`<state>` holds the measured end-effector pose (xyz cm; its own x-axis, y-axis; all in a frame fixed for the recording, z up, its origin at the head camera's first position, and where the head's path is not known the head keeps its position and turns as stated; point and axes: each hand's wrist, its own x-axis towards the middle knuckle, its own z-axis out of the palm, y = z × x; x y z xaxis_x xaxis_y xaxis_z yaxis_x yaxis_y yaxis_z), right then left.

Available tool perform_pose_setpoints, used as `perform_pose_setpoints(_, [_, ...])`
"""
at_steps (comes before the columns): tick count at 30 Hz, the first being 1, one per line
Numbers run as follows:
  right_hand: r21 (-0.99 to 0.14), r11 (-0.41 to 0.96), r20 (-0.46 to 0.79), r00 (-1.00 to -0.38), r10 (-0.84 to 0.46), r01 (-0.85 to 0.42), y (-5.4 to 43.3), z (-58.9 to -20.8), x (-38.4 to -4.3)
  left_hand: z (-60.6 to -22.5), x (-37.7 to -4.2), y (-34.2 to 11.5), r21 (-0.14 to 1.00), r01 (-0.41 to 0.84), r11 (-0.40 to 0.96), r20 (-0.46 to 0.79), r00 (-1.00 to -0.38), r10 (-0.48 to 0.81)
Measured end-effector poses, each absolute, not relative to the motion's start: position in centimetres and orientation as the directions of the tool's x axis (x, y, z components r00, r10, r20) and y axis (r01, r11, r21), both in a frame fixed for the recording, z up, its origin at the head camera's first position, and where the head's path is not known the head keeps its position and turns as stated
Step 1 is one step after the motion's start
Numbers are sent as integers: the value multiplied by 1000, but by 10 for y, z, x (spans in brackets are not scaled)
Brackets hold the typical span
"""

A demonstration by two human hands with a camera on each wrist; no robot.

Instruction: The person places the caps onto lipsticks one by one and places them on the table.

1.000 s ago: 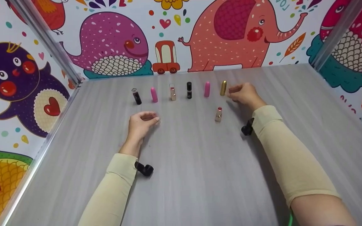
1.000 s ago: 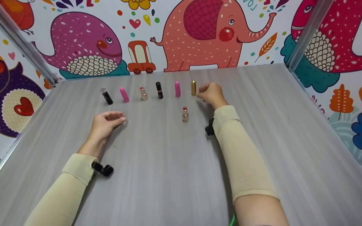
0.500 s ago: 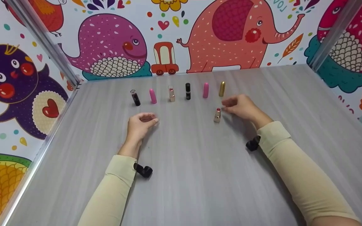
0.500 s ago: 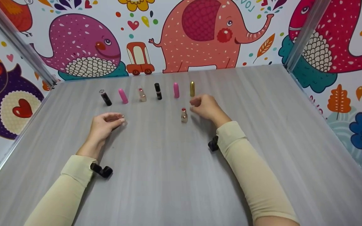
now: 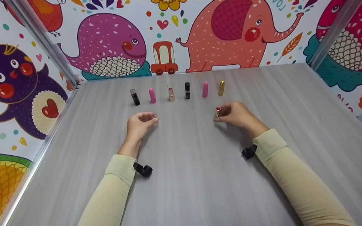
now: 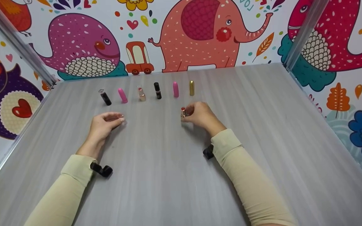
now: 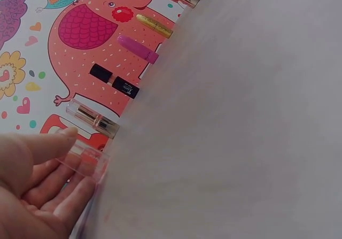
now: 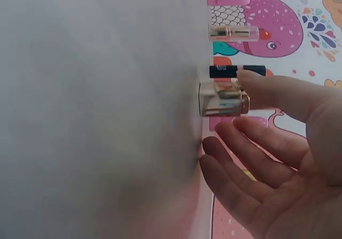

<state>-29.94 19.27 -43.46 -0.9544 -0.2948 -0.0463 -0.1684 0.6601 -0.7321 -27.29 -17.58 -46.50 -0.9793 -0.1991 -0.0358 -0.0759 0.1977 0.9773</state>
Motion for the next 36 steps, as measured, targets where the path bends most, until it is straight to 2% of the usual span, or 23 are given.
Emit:
perform_pose_setpoints(15, [-697,684,20,-960,-279,-213,183,-441,-300,-465,-271,-176,972,-41,232,10,-976,-215])
perform_pose_setpoints(31, [-817,559,-32,-955,-293,-144,192,-449,-302,-465,-273,-174,974,-42,224,6,-978,-210])
perform_pose_setpoints(36, [-828,537,-5,-956,-294,-161,193,-448,-302,-464,-271,-174,972,-54,228,-5,-978,-208])
